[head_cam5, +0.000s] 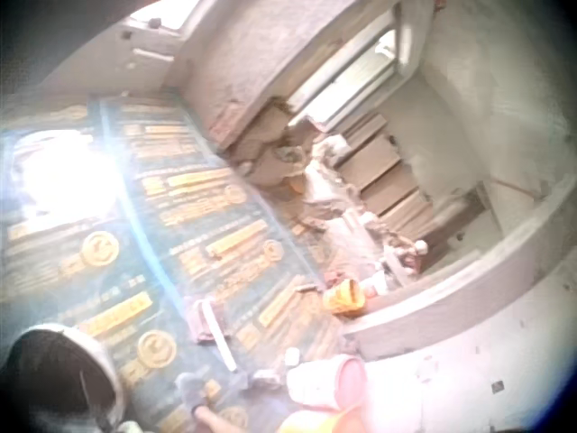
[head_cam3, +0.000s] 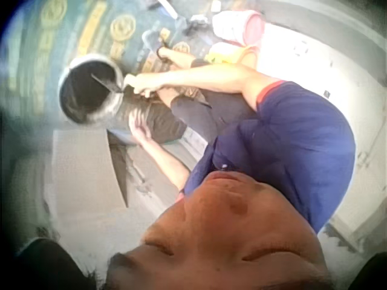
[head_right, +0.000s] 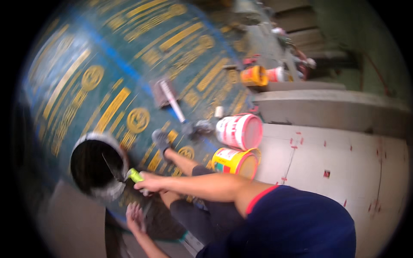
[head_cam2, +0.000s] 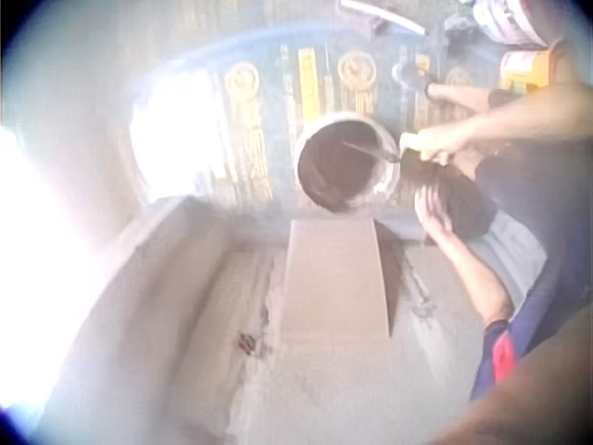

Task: The person applies mortar to the back of a tile with a trowel, presses the tile onto a wall corner, and checks its alignment with a square tool before mixing more mortar in a bucket with a power mixer.

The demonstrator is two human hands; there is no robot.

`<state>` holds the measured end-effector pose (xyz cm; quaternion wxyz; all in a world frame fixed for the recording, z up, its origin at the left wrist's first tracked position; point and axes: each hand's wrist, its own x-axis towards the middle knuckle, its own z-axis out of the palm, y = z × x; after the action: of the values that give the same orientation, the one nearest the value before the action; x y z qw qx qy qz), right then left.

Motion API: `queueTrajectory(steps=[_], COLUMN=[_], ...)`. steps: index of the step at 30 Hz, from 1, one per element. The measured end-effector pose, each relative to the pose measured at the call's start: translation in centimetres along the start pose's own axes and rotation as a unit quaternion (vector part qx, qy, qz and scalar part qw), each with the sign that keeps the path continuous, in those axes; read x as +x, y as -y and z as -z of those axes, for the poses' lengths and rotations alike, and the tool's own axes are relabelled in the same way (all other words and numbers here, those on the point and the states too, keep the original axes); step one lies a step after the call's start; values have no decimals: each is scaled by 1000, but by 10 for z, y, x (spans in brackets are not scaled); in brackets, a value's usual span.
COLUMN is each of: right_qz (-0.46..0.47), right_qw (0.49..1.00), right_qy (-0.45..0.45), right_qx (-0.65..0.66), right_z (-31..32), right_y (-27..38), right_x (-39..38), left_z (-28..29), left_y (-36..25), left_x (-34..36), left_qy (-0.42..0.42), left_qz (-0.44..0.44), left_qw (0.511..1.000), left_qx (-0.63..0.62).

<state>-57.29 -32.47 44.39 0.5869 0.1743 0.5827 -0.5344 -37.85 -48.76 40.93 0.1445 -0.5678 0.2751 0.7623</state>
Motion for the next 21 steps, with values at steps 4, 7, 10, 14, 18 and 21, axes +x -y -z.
queueTrajectory(steps=[4,7,10,14,18,21], right_qz=[199,149,138,-7,29,-5], right_qw=[880,775,746,709,783,744], right_qy=[-14,112,244,337,137,35], right_qx=[-431,-604,-605,-619,-606,-667], right_z=[-32,-53,-72,-73,1,59], right_y=[-7,-21,-100,-133,-118,-67], right_x=[-79,-101,-87,-67,-28,-7], left_z=[-62,-84,-39,65,151,177], left_y=[18,61,119,226,298,316], left_x=[-110,-130,-104,-50,16,48], left_qy=[209,22,-165,-299,-361,-405], left_qz=[-29,-57,-13,60,116,119], left_qw=[971,951,917,810,763,775], left_qx=[-116,-301,-362,-501,-523,-470])
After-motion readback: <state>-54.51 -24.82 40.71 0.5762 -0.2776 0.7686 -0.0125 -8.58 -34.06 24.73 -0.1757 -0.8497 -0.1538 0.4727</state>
